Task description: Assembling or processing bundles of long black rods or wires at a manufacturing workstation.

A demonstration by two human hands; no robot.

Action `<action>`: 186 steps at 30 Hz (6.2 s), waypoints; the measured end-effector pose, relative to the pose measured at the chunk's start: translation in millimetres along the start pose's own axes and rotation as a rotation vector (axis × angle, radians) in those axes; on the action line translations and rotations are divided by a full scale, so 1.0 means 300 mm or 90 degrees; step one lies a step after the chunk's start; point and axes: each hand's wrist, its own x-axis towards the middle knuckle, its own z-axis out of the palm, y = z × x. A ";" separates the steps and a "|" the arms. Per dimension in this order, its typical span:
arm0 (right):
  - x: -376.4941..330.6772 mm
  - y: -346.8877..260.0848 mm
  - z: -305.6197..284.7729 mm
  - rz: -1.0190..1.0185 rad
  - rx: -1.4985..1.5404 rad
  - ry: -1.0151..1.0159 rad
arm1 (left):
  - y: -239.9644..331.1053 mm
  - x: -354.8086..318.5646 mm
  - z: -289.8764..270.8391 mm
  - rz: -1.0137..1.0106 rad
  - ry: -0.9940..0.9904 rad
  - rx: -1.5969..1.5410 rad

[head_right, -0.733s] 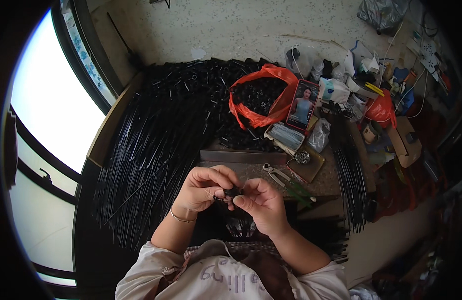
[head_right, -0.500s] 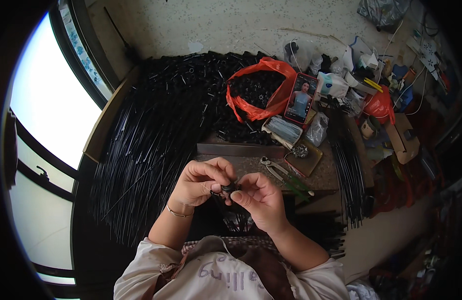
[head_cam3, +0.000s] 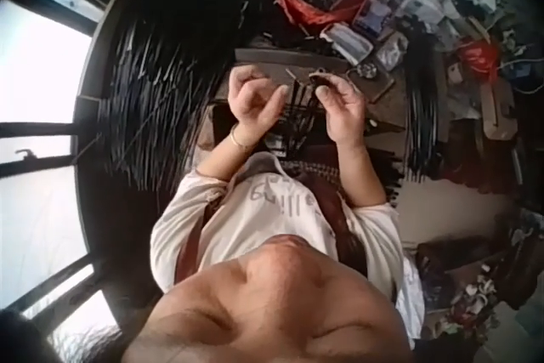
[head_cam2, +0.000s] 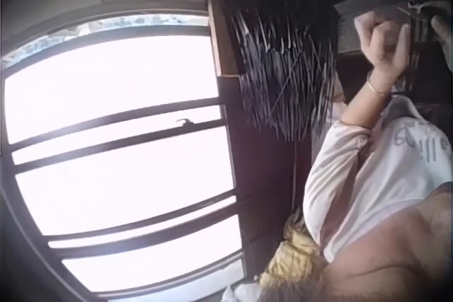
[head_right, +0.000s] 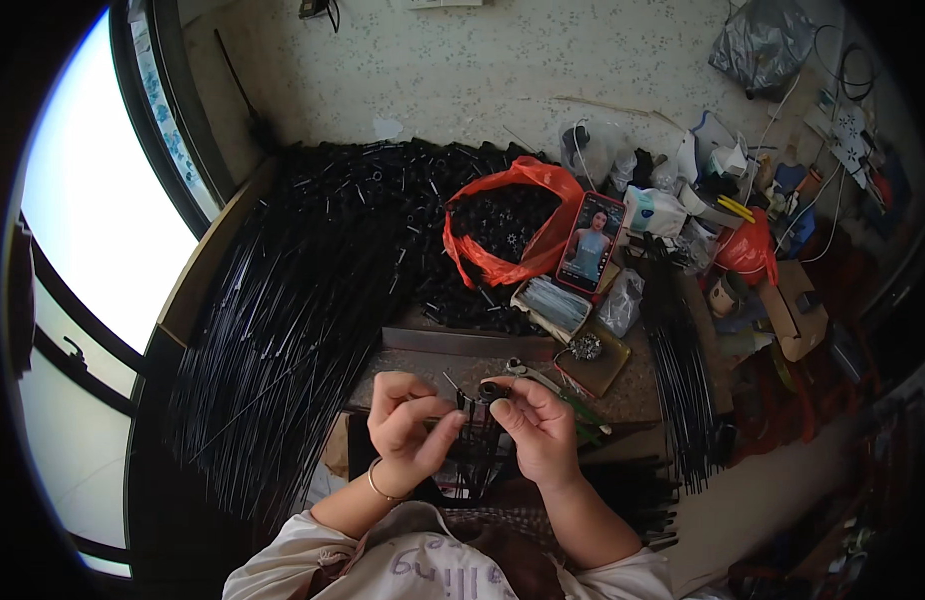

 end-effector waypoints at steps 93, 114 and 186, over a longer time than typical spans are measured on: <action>-0.171 -0.158 0.094 -0.465 -1.029 -0.235 | 0.009 0.011 -0.249 -0.306 -0.033 -0.367; -0.077 -0.137 -0.011 -0.031 -0.559 -0.375 | 0.029 0.068 -0.175 -0.346 0.030 -0.447; 0.192 0.127 -0.584 -0.081 -0.701 0.216 | -0.170 0.042 0.227 -0.327 -0.034 -0.296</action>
